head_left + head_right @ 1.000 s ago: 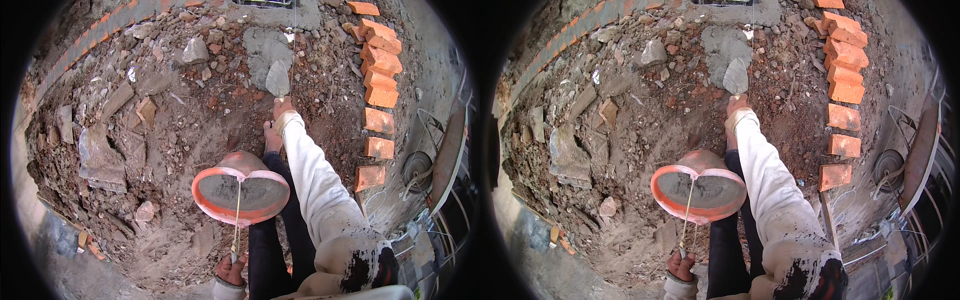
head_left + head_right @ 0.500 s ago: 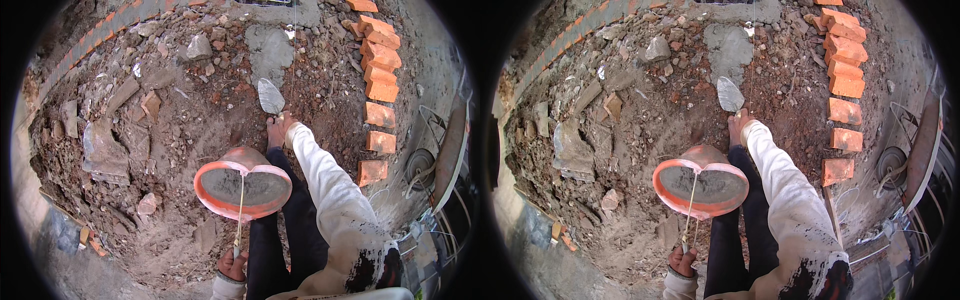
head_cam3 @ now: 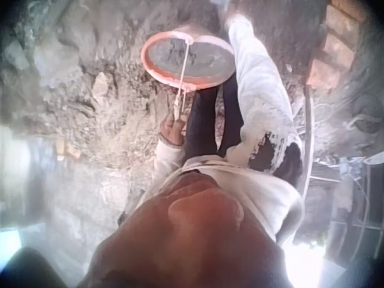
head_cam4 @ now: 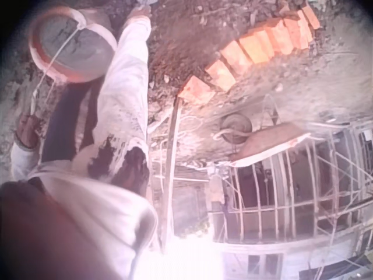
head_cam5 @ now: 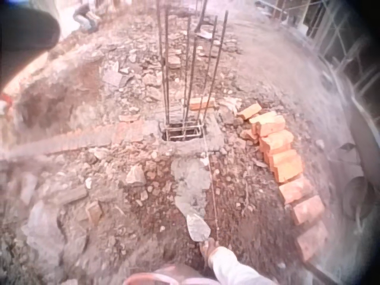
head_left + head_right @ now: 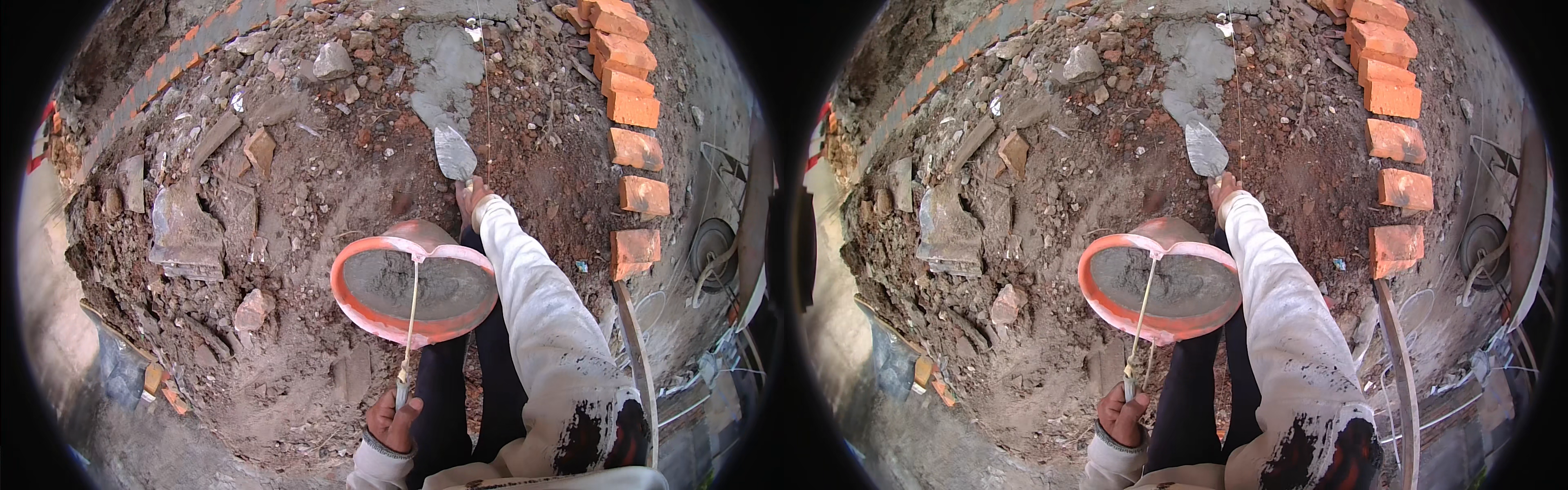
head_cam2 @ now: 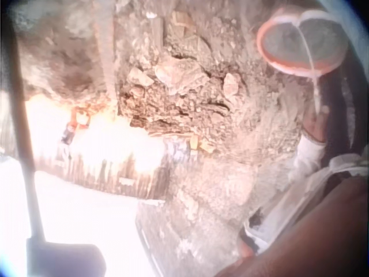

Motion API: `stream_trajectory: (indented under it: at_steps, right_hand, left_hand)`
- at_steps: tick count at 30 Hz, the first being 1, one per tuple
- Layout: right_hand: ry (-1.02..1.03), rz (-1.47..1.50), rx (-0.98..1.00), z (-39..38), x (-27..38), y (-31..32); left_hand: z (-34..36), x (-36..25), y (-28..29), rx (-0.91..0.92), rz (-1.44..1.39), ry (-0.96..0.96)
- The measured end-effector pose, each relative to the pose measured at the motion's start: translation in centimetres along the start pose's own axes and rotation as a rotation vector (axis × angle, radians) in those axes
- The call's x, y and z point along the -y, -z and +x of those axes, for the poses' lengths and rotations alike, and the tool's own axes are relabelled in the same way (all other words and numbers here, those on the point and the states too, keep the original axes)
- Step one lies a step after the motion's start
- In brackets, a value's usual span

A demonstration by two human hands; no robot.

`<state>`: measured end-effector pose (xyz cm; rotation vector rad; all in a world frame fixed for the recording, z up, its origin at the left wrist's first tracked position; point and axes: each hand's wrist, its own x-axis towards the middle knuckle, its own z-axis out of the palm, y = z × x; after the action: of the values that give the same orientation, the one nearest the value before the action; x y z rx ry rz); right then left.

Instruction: The person lays bricks in a linear pattern on a construction site. They use a trowel to scoop mortar from a bucket, spread it on the ground, place bricks, and tap them into alignment.

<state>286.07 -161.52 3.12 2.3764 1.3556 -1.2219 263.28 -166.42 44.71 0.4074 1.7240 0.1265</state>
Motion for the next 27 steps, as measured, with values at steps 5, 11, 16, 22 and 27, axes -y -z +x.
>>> stream_trajectory:
  at_steps: [5,11,16,22,27]
  right_hand:
    - [0.081,0.072,0.255,-12.0,0.2,12.5]
    - [0.347,0.020,0.246,-29.5,-2.9,23.0]
    - [0.039,-0.362,0.426,-27.8,3.2,17.3]
    - [0.182,0.223,0.416,-27.4,2.2,7.7]
    - [0.280,0.579,0.628,-26.0,5.8,8.1]
  left_hand:
    - [-0.9,0.3,-0.3,0.011,-0.093,-0.074]
    - [0.3,1.2,-1.3,0.026,-0.080,-0.094]
    - [-0.2,2.1,-2.9,0.069,-0.146,-0.134]
    - [-0.7,1.9,-4.7,0.131,-0.288,-0.205]
    - [-1.4,3.1,-4.6,0.138,-0.285,-0.177]
